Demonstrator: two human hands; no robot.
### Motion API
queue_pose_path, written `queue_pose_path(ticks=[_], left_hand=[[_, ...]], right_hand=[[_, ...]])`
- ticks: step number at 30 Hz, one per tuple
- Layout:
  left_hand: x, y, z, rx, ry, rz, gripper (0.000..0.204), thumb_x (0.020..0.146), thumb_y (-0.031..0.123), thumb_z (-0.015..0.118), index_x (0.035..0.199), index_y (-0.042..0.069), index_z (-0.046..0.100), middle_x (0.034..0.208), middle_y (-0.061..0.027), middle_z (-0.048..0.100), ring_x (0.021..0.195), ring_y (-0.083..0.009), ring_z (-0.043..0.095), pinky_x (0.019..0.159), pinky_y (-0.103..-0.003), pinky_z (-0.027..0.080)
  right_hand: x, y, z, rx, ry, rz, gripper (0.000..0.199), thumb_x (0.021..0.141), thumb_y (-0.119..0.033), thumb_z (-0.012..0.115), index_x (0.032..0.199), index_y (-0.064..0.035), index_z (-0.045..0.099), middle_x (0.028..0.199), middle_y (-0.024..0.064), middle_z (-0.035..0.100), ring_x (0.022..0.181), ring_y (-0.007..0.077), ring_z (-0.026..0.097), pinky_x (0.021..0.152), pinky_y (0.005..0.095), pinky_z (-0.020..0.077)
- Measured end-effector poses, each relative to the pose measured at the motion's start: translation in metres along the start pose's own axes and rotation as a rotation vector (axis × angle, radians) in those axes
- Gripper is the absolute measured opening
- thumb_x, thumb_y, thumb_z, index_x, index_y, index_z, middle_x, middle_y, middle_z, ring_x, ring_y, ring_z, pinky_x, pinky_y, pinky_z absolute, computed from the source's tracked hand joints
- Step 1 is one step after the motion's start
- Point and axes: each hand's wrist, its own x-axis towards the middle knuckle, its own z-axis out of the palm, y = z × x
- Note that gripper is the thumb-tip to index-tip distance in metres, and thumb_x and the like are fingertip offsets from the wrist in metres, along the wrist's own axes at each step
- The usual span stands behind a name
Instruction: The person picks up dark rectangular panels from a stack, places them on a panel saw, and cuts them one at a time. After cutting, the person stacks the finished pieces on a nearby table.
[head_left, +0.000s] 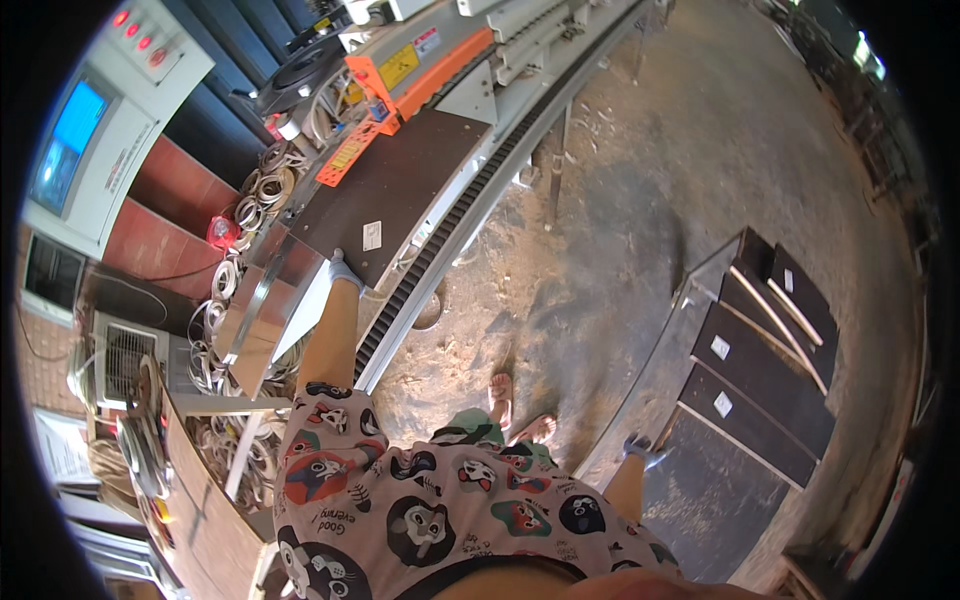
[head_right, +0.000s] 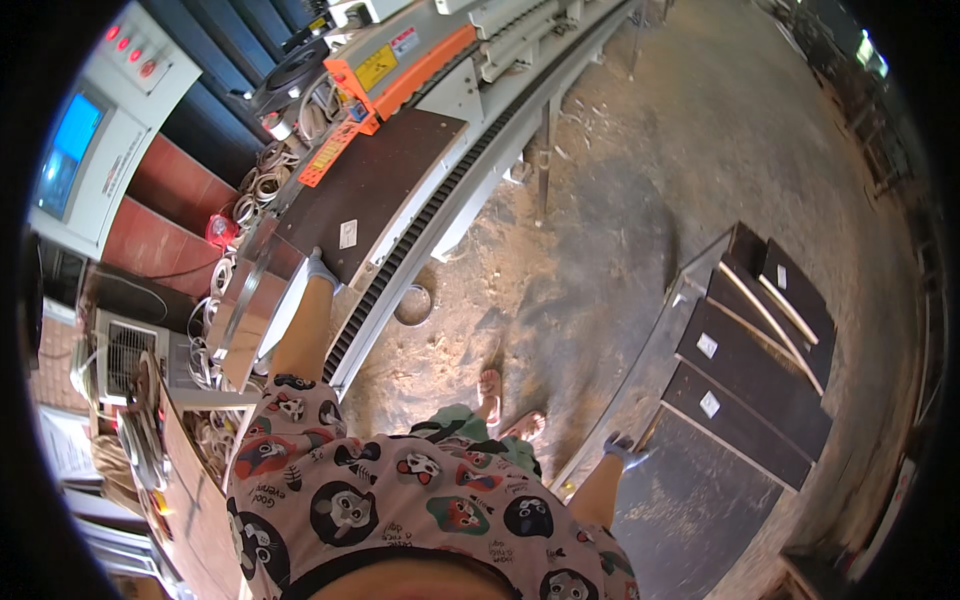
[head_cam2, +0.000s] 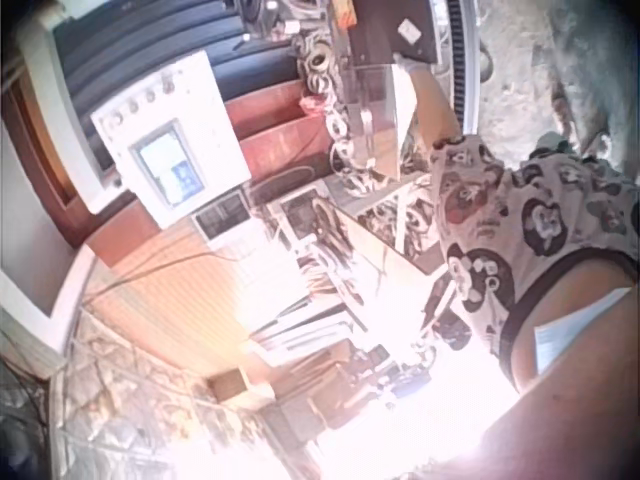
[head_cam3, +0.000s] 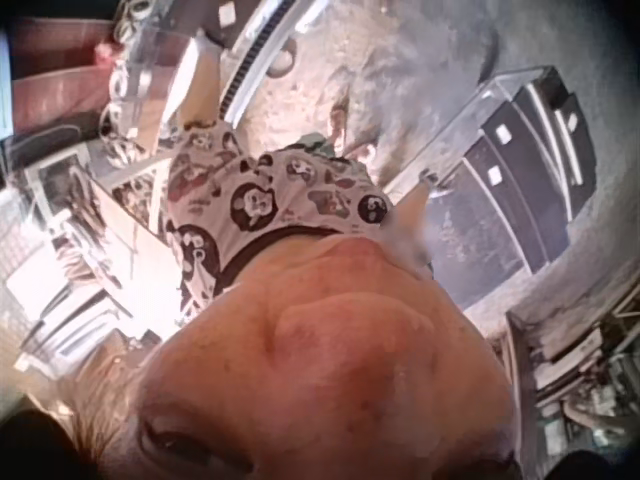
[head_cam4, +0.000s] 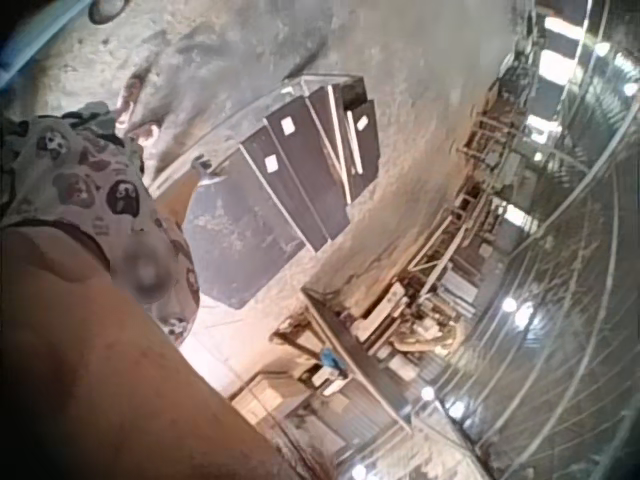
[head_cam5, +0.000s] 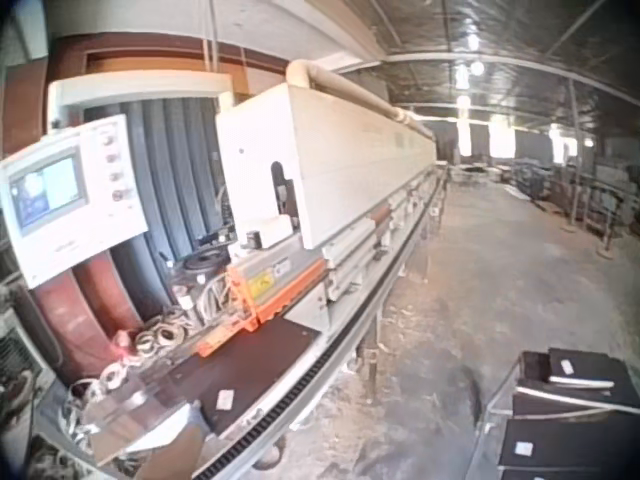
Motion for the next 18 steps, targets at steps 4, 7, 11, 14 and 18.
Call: queue_pose_path(ticks=[4,7,11,14,18], left_hand=[[-0.027,0.000,-0.015,-0.090,-0.095,0.010,0.039,0.087,0.045,0.049,0.113,0.015,0.053,0.111,-0.0022,0.058,0.094,-0.0185,0.055,0.080,-0.039,0.046],[-0.074,-0.023,-0.024,0.357,-0.047,0.026,0.037,0.084,0.050,0.053,0.098,0.016,0.054,0.083,0.0015,0.054,0.066,-0.0118,0.048,0.061,-0.027,0.039],[-0.040,-0.051,-0.113,0.639,-0.602,0.219,0.051,0.078,0.047,0.062,0.110,0.008,0.054,0.089,-0.0054,0.061,0.081,-0.0217,0.058,0.077,-0.034,0.046],[-0.168,-0.020,-0.064,1.741,-0.309,0.639,0.065,0.069,0.051,0.070,0.117,0.012,0.051,0.101,-0.0127,0.064,0.091,-0.0303,0.062,0.079,-0.039,0.047],[-0.173,-0.019,-0.065,1.760,-0.257,0.618,0.065,0.068,0.050,0.070,0.118,0.015,0.051,0.099,-0.0130,0.065,0.092,-0.0322,0.062,0.077,-0.040,0.048]], right_hand=[[0.016,-0.011,0.006,0.188,-0.094,0.050,0.049,0.062,-0.050,0.073,0.102,-0.0239,0.061,0.105,-0.0003,0.061,0.095,0.0191,0.056,0.080,0.0485,0.0441],[0.031,-0.011,0.015,0.434,-0.142,0.072,0.052,0.061,-0.043,0.076,0.107,-0.0238,0.061,0.112,0.0020,0.060,0.100,0.0217,0.054,0.084,0.0500,0.0421],[0.021,0.002,0.006,0.536,-0.199,0.100,0.051,0.060,-0.037,0.079,0.106,-0.0233,0.062,0.109,-0.0011,0.061,0.100,0.0215,0.054,0.089,0.0502,0.0391],[0.025,-0.003,-0.008,0.500,-0.266,0.129,0.046,0.059,-0.037,0.080,0.101,-0.0234,0.064,0.103,-0.0051,0.063,0.093,0.0176,0.055,0.088,0.0478,0.0399],[0.022,-0.006,-0.014,0.463,-0.273,0.147,0.035,0.057,-0.035,0.081,0.088,-0.0258,0.066,0.081,-0.0098,0.059,0.077,0.0118,0.049,0.081,0.0408,0.0438]])
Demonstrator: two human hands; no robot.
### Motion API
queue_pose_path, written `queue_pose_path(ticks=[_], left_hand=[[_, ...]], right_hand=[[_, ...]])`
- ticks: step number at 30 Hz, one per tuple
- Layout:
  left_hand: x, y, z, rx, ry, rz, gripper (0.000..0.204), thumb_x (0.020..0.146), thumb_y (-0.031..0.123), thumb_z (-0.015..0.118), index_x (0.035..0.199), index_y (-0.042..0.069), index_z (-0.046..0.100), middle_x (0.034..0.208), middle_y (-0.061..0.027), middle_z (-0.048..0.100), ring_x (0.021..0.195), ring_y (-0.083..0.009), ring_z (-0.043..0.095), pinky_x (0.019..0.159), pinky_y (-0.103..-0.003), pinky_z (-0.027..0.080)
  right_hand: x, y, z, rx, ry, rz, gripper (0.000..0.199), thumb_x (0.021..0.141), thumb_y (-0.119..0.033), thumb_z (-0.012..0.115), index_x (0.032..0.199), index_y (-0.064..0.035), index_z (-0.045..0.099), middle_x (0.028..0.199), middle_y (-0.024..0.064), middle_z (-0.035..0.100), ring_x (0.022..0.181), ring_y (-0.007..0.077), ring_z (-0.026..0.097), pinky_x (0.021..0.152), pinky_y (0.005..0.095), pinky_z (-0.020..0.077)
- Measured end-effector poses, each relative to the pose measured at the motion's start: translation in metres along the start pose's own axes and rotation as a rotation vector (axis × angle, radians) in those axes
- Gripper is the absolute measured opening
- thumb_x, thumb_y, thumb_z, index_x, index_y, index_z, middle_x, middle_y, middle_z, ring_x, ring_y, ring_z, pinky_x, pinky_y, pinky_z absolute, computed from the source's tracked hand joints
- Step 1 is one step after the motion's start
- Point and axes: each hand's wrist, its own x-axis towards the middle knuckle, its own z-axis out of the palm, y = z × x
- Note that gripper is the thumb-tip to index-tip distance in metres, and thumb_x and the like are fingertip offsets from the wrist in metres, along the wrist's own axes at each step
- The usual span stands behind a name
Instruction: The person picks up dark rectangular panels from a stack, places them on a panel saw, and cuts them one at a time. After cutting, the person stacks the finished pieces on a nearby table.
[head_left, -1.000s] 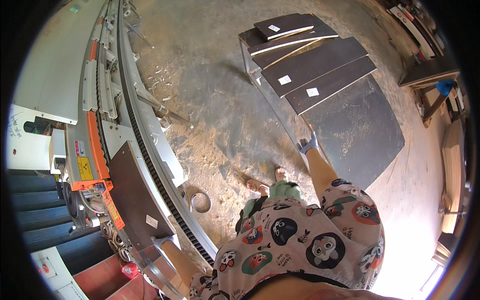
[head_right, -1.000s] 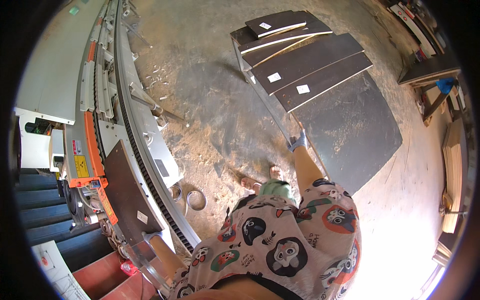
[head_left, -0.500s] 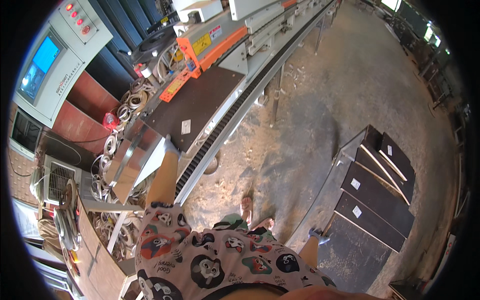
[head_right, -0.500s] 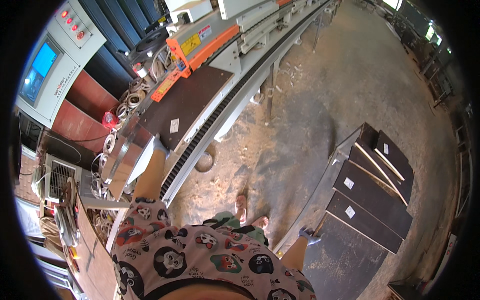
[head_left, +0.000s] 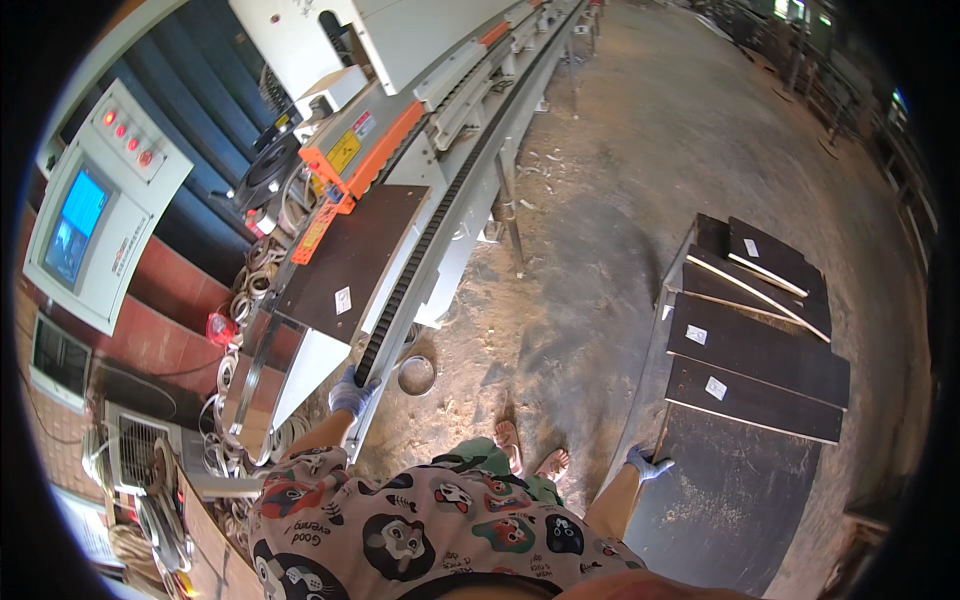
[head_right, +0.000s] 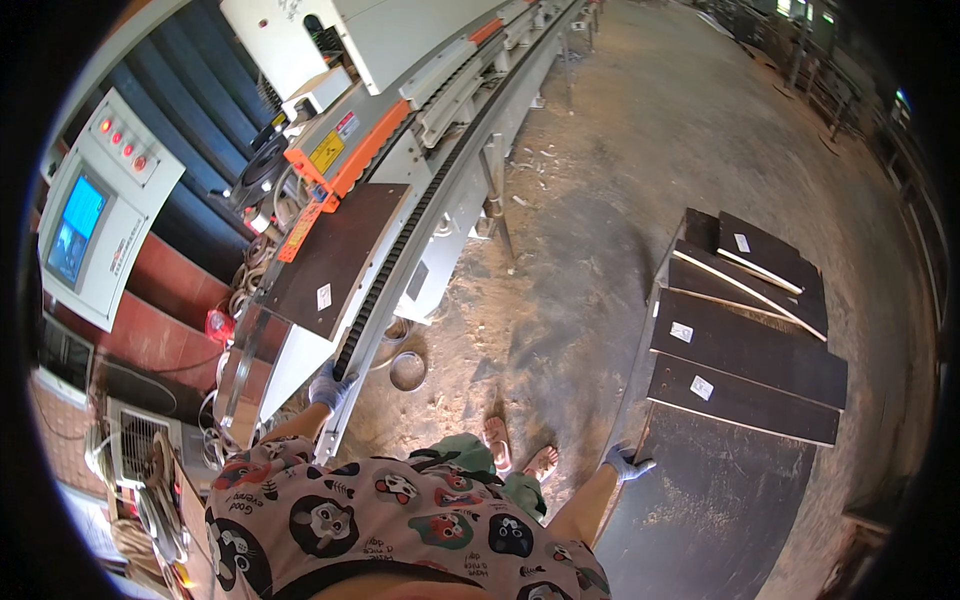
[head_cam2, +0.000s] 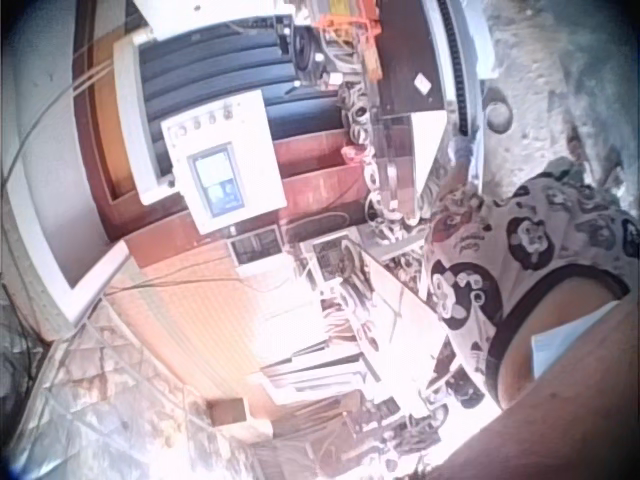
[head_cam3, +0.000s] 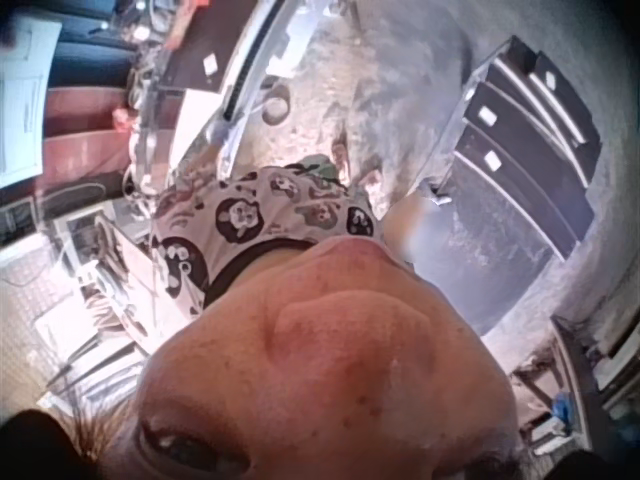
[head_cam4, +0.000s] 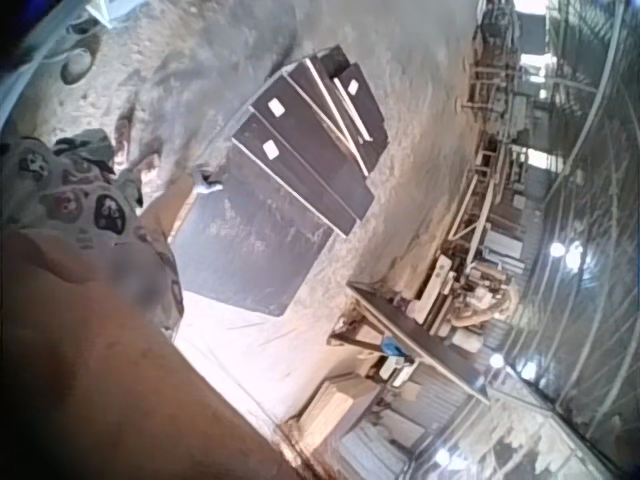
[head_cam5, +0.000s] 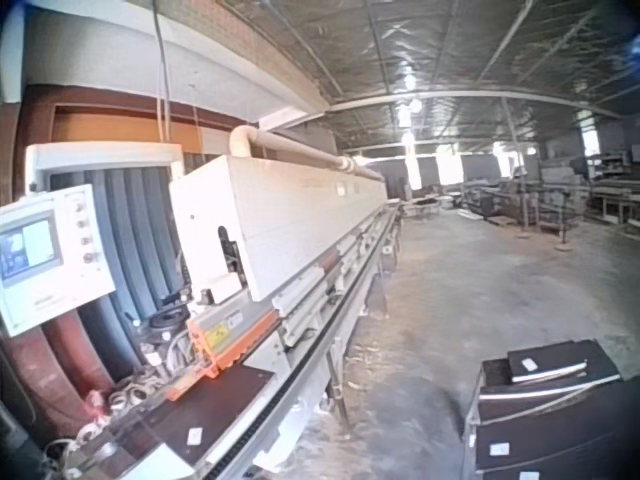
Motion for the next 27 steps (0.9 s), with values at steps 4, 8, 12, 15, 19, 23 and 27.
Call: queue_pose_path(ticks=[4,8,12,15,19,23,27], left_hand=[[0.001,0.005,-0.001,-0.013,0.032,0.020,0.060,0.068,0.048,0.070,0.115,0.015,0.053,0.097,-0.0114,0.066,0.090,-0.0320,0.062,0.076,-0.041,0.048],[-0.012,0.027,-0.015,-0.026,0.076,0.027,0.056,0.068,0.045,0.071,0.112,0.014,0.055,0.097,-0.0107,0.066,0.089,-0.0318,0.062,0.076,-0.041,0.048],[-0.009,0.013,-0.007,-0.008,0.062,-0.003,0.061,0.068,0.047,0.070,0.116,0.014,0.053,0.100,-0.0122,0.065,0.091,-0.0324,0.062,0.077,-0.041,0.048],[-0.008,0.009,-0.004,0.035,0.074,-0.001,0.066,0.068,0.051,0.068,0.121,0.014,0.050,0.102,-0.0135,0.064,0.093,-0.0333,0.061,0.079,-0.042,0.048],[0.001,0.018,-0.009,0.053,0.006,-0.035,0.071,0.069,0.054,0.065,0.125,0.015,0.046,0.105,-0.0159,0.063,0.096,-0.0338,0.060,0.081,-0.042,0.047],[-0.007,0.017,-0.019,0.001,-0.033,-0.041,0.070,0.069,0.051,0.068,0.126,0.015,0.045,0.100,-0.0130,0.065,0.093,-0.0320,0.062,0.079,-0.040,0.048],[-0.021,0.010,-0.038,-0.128,-0.051,-0.041,0.070,0.071,0.047,0.067,0.128,0.017,0.042,0.104,-0.0109,0.065,0.089,-0.0272,0.064,0.075,-0.039,0.050]], right_hand=[[-0.029,-0.004,0.002,-0.003,0.118,-0.001,0.030,0.056,-0.039,0.082,0.080,-0.0311,0.066,0.058,-0.0106,0.035,0.049,0.0064,0.034,0.072,0.0359,0.0465],[-0.036,-0.022,-0.025,0.012,-0.016,0.051,0.030,0.059,-0.039,0.080,0.082,-0.0244,0.066,0.055,-0.0088,0.036,0.046,0.0075,0.033,0.066,0.0329,0.0487],[-0.064,-0.045,-0.066,-0.038,-0.003,0.100,0.032,0.063,-0.039,0.078,0.085,-0.0198,0.066,0.056,-0.0074,0.043,0.048,0.0076,0.037,0.065,0.0312,0.0487],[-0.072,-0.058,-0.097,-0.075,0.040,0.062,0.035,0.066,-0.043,0.075,0.092,-0.0214,0.066,0.071,-0.0076,0.056,0.060,0.0078,0.046,0.069,0.0346,0.0497],[-0.082,-0.070,-0.132,-0.165,-0.007,0.031,0.043,0.070,-0.049,0.070,0.105,-0.0255,0.064,0.108,-0.0077,0.062,0.088,0.0094,0.055,0.078,0.0394,0.0491],[-0.114,-0.056,-0.148,-0.249,-0.002,0.025,0.042,0.076,-0.045,0.061,0.111,-0.0210,0.060,0.115,-0.0046,0.058,0.099,0.0119,0.052,0.083,0.0404,0.0462],[-0.132,-0.024,-0.143,-0.471,-0.072,0.121,0.041,0.081,-0.039,0.054,0.115,-0.0160,0.057,0.120,-0.0012,0.055,0.104,0.0140,0.050,0.088,0.0400,0.0436]])
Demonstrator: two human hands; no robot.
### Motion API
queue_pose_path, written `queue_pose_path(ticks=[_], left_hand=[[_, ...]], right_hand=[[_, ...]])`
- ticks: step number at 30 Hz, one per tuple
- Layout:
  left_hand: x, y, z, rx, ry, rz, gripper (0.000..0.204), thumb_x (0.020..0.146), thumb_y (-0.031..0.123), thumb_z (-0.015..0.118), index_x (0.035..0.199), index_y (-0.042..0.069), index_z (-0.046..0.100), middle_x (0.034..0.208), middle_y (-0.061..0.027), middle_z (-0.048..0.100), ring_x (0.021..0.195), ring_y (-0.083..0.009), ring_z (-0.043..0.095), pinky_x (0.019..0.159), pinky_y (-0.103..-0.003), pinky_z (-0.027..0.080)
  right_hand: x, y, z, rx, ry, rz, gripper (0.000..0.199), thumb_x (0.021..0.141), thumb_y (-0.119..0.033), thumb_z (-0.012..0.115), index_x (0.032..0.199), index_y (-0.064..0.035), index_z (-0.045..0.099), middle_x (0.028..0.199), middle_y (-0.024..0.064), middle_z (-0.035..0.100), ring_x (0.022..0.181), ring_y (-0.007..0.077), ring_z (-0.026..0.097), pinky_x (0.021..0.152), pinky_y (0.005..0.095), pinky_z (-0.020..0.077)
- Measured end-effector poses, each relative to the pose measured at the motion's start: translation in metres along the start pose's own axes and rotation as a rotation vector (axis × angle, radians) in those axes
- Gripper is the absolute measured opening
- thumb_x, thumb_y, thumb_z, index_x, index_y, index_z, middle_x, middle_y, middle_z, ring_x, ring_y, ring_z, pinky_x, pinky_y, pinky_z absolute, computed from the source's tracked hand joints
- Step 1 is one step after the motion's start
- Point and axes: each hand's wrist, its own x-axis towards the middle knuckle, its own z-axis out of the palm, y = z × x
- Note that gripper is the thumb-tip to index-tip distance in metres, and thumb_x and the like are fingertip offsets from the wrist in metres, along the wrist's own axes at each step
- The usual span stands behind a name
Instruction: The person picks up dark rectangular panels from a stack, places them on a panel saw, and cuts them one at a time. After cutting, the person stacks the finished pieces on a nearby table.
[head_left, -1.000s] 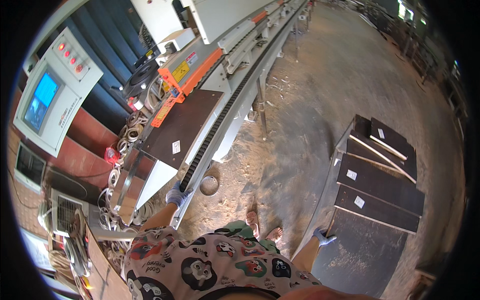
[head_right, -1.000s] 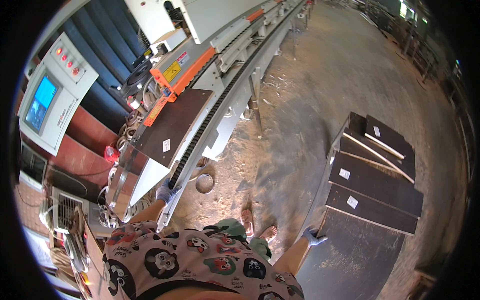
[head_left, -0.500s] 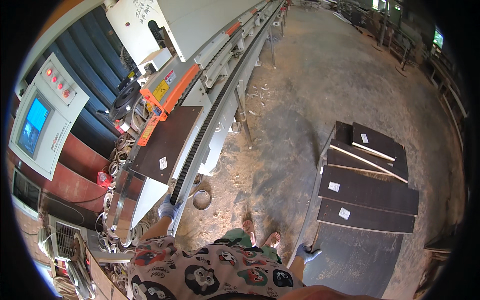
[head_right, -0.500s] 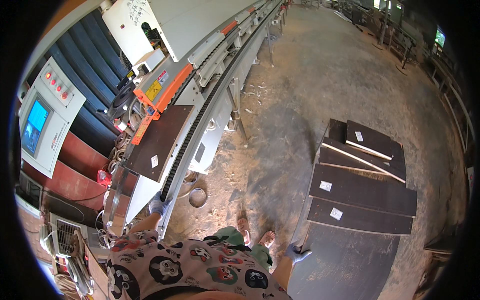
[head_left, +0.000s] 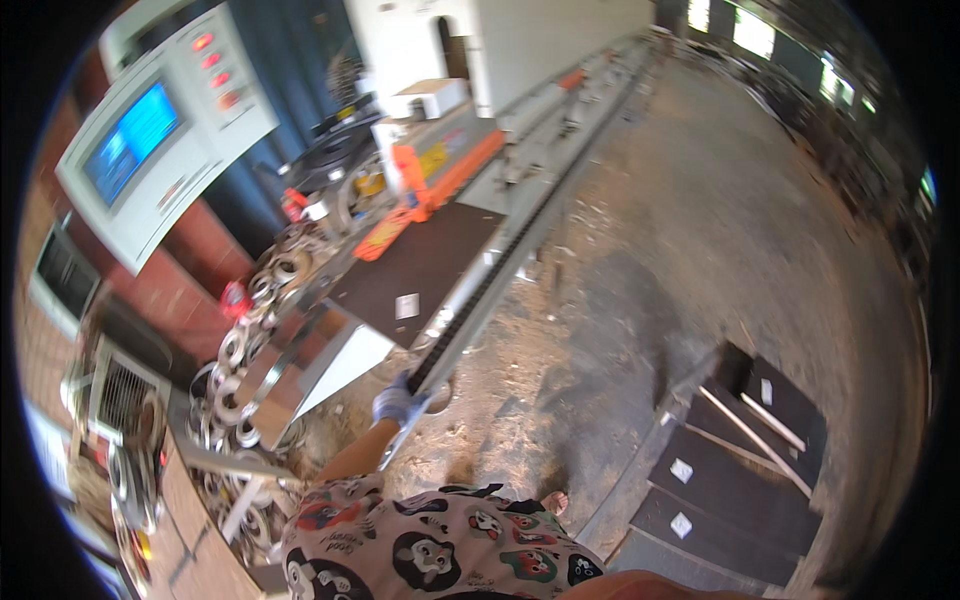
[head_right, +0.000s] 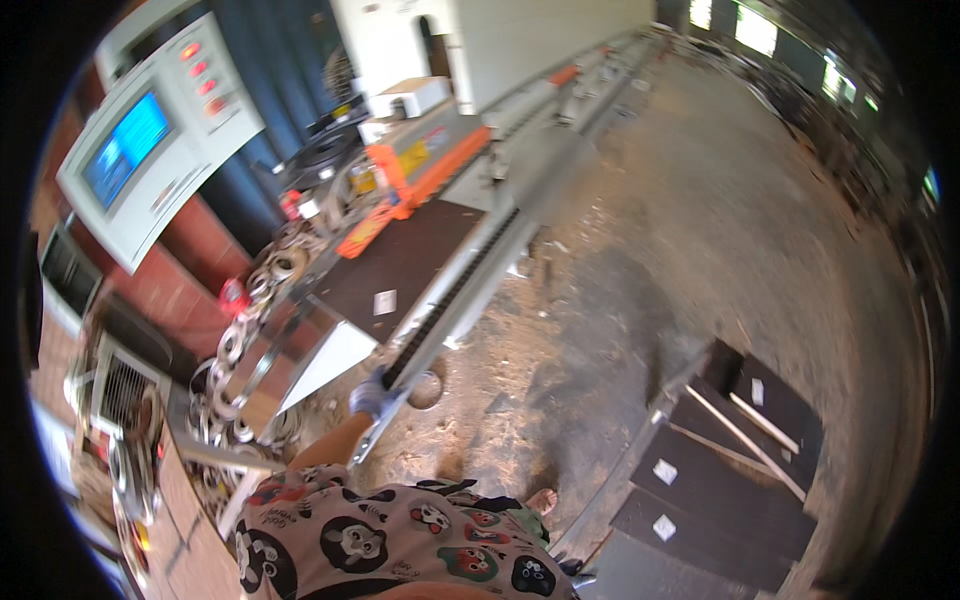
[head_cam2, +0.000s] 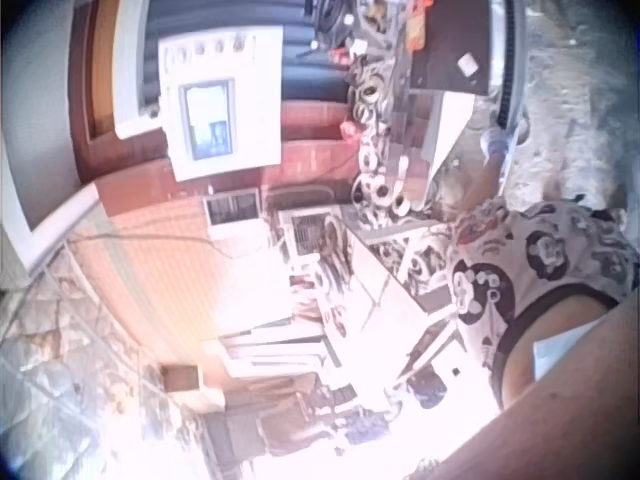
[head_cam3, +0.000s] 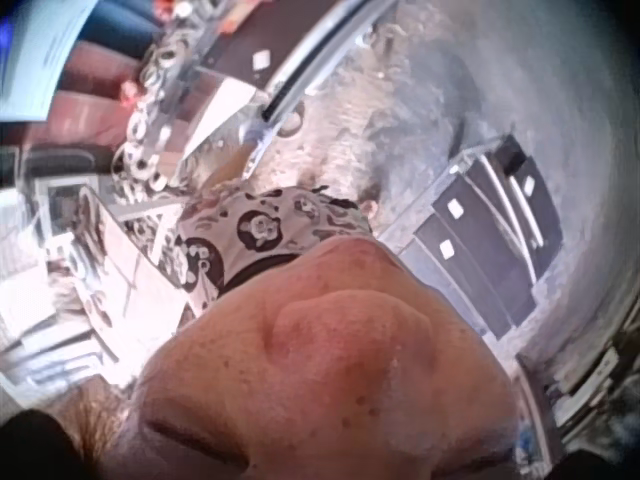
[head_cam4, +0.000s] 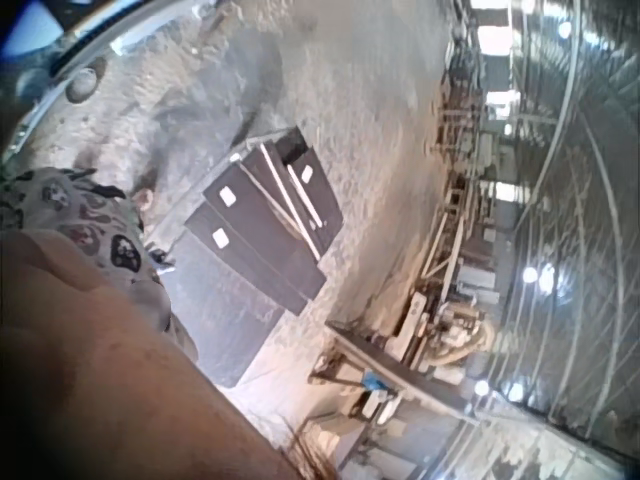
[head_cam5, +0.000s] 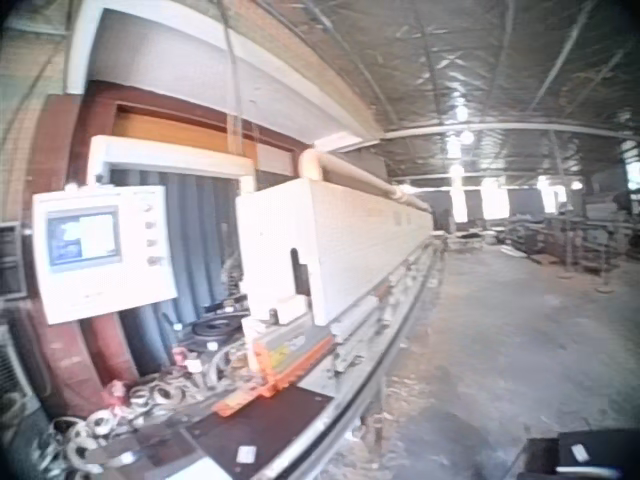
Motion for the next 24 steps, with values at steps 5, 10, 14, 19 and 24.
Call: queue_pose_path(ticks=[5,10,14,19,24], left_hand=[[0.012,-0.031,-0.009,-0.241,0.099,0.296,0.065,0.074,0.036,0.067,0.127,0.008,0.044,0.124,-0.0169,0.050,0.114,-0.0307,0.048,0.097,-0.036,0.038],[0.023,-0.140,-0.081,-0.081,0.400,0.364,0.053,0.075,0.039,0.063,0.121,0.015,0.050,0.126,-0.0111,0.048,0.116,-0.0313,0.044,0.098,-0.041,0.036],[0.006,-0.248,-0.129,0.066,0.671,0.145,0.054,0.072,0.039,0.065,0.119,0.016,0.051,0.127,-0.0131,0.044,0.120,-0.0360,0.037,0.099,-0.046,0.032],[-0.001,-0.310,-0.124,0.082,0.641,-0.122,0.056,0.070,0.038,0.066,0.119,0.016,0.050,0.130,-0.0143,0.039,0.121,-0.0377,0.034,0.100,-0.047,0.031],[0.016,-0.305,-0.118,-0.024,0.736,-0.060,0.057,0.070,0.038,0.066,0.118,0.012,0.050,0.128,-0.0145,0.041,0.120,-0.0348,0.036,0.103,-0.046,0.026]], right_hand=[[-0.017,0.072,0.082,-0.443,-0.259,0.157,0.040,0.087,-0.033,0.045,0.119,-0.0098,0.052,0.125,0.0031,0.052,0.111,0.0165,0.048,0.094,0.0395,0.0402],[-0.085,0.178,0.200,-0.872,-0.688,0.154,0.040,0.093,-0.026,0.036,0.124,-0.0035,0.048,0.131,0.0074,0.048,0.118,0.0191,0.046,0.099,0.0391,0.0369],[-0.284,0.309,0.314,-1.508,-1.445,-0.307,0.024,0.088,-0.029,0.053,0.087,-0.0059,0.058,0.078,-0.0012,0.050,0.070,0.0075,0.044,0.063,0.0217,0.0370],[-0.504,0.483,0.371,-1.140,-2.408,-0.762,0.029,0.087,-0.015,0.051,0.111,0.0014,0.056,0.105,0.0077,0.057,0.100,0.0166,0.052,0.090,0.0282,0.0385],[-0.679,0.649,0.402,-0.786,-2.620,-1.510,0.040,0.085,-0.020,0.049,0.125,-0.0128,0.049,0.107,0.0135,0.056,0.100,0.0247,0.056,0.087,0.0320,0.0421]])
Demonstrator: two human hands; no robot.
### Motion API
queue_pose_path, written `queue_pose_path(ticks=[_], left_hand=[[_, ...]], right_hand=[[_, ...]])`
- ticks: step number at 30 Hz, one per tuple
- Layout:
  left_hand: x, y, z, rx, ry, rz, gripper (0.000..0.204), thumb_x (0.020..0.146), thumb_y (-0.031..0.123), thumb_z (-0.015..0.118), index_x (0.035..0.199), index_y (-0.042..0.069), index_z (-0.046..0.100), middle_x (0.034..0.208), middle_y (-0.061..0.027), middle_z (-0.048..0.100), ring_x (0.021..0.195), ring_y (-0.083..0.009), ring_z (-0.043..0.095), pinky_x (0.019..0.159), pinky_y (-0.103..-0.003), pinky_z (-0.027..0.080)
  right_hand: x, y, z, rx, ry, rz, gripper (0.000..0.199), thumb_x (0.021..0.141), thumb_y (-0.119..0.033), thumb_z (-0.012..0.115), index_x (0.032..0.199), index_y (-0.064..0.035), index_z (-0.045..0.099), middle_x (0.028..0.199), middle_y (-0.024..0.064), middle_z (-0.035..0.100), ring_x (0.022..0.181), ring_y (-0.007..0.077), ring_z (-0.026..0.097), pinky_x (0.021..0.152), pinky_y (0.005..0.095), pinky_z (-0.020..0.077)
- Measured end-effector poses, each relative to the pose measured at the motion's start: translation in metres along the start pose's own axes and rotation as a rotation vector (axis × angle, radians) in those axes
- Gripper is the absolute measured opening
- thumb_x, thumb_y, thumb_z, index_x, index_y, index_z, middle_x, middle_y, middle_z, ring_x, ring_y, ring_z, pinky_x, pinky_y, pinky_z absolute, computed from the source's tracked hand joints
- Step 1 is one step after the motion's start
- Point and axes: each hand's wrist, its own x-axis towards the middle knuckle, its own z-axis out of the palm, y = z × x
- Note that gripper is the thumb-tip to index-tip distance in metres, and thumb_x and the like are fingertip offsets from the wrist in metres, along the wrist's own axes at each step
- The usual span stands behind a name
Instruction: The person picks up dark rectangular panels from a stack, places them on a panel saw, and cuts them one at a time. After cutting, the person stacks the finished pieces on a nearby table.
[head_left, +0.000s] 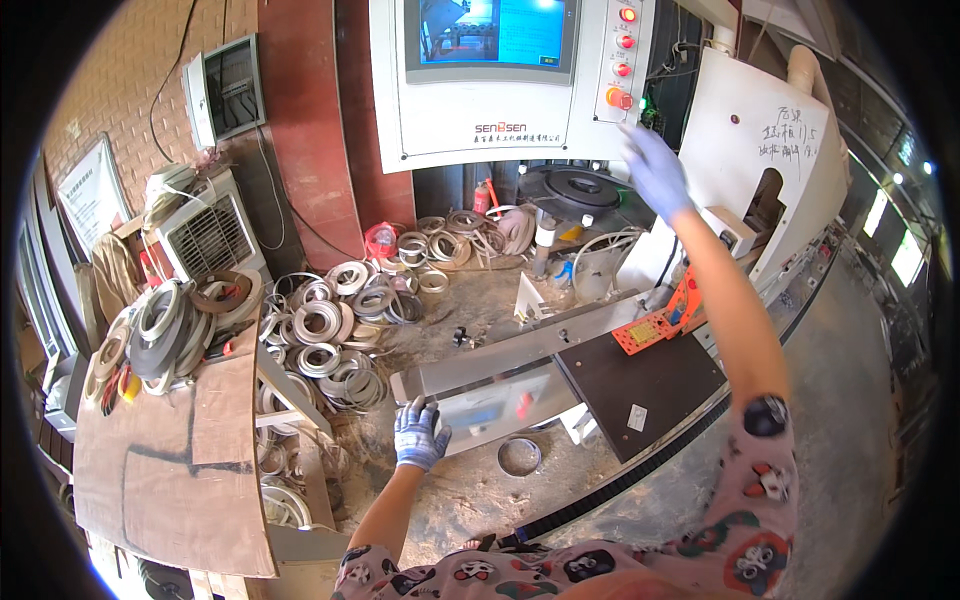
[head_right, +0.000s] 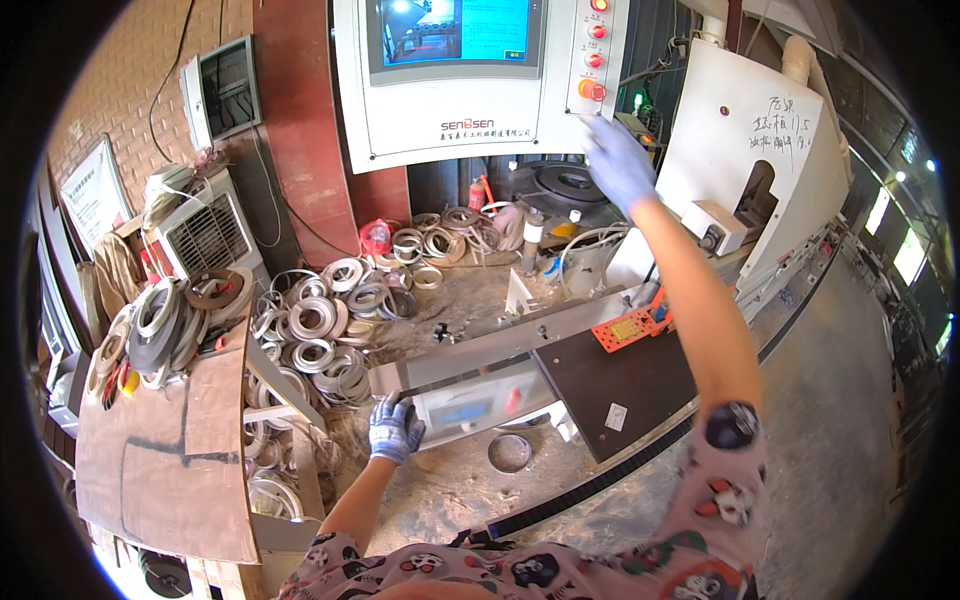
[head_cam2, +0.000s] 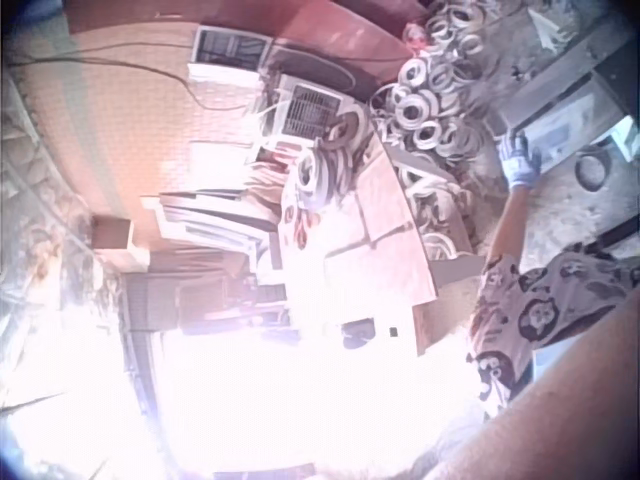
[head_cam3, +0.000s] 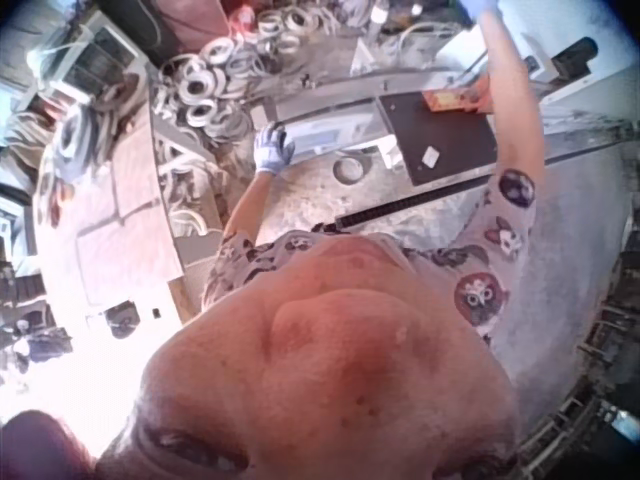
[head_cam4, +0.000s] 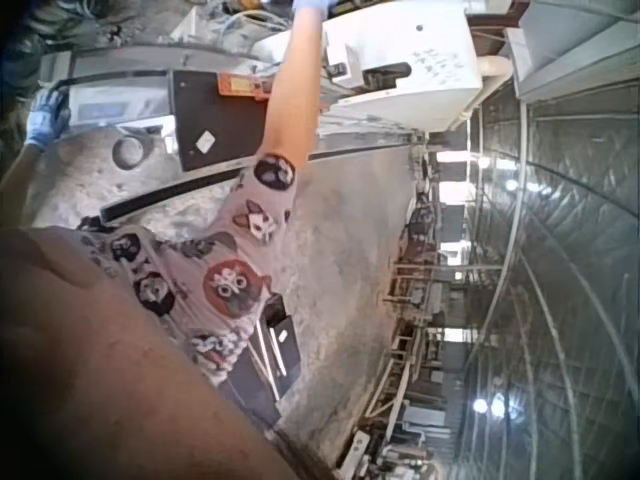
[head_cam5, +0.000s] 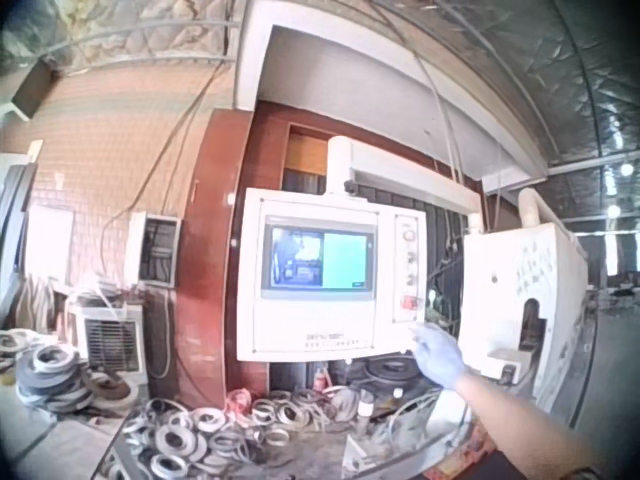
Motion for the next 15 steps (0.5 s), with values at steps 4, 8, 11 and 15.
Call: queue_pose_path(ticks=[4,8,11,15], left_hand=[[0.000,0.000,-0.008,0.009,0.017,-0.048,0.054,0.069,0.034,0.066,0.116,0.011,0.052,0.127,-0.0147,0.043,0.118,-0.0344,0.038,0.101,-0.046,0.028],[-0.004,-0.007,-0.004,0.038,-0.005,-0.123,0.052,0.069,0.035,0.066,0.114,0.012,0.053,0.128,-0.0148,0.042,0.117,-0.0349,0.040,0.101,-0.045,0.029],[-0.004,-0.004,-0.008,0.033,0.036,-0.139,0.048,0.067,0.033,0.068,0.109,0.013,0.057,0.127,-0.0151,0.044,0.114,-0.0352,0.042,0.099,-0.045,0.032],[-0.002,0.000,-0.009,0.058,0.076,-0.131,0.046,0.067,0.034,0.068,0.107,0.013,0.058,0.125,-0.0157,0.046,0.112,-0.0357,0.045,0.097,-0.045,0.034]], right_hand=[[0.102,-0.024,0.060,-0.129,0.008,0.130,0.043,0.085,-0.024,0.048,0.128,-0.0231,0.046,0.106,0.0123,0.059,0.099,0.0275,0.057,0.087,0.0383,0.0438],[0.136,-0.031,0.103,-0.145,0.054,0.123,0.045,0.083,-0.026,0.046,0.127,-0.0269,0.046,0.111,0.0145,0.058,0.100,0.0313,0.057,0.085,0.0428,0.0449],[0.139,-0.028,0.117,-0.064,0.076,0.202,0.043,0.081,-0.026,0.048,0.124,-0.0268,0.049,0.102,0.0141,0.062,0.094,0.0311,0.060,0.083,0.0411,0.0462],[0.147,-0.014,0.107,0.153,0.268,0.128,0.040,0.081,-0.024,0.051,0.120,-0.0236,0.052,0.096,0.0097,0.064,0.090,0.0279,0.061,0.082,0.0393,0.0467]])
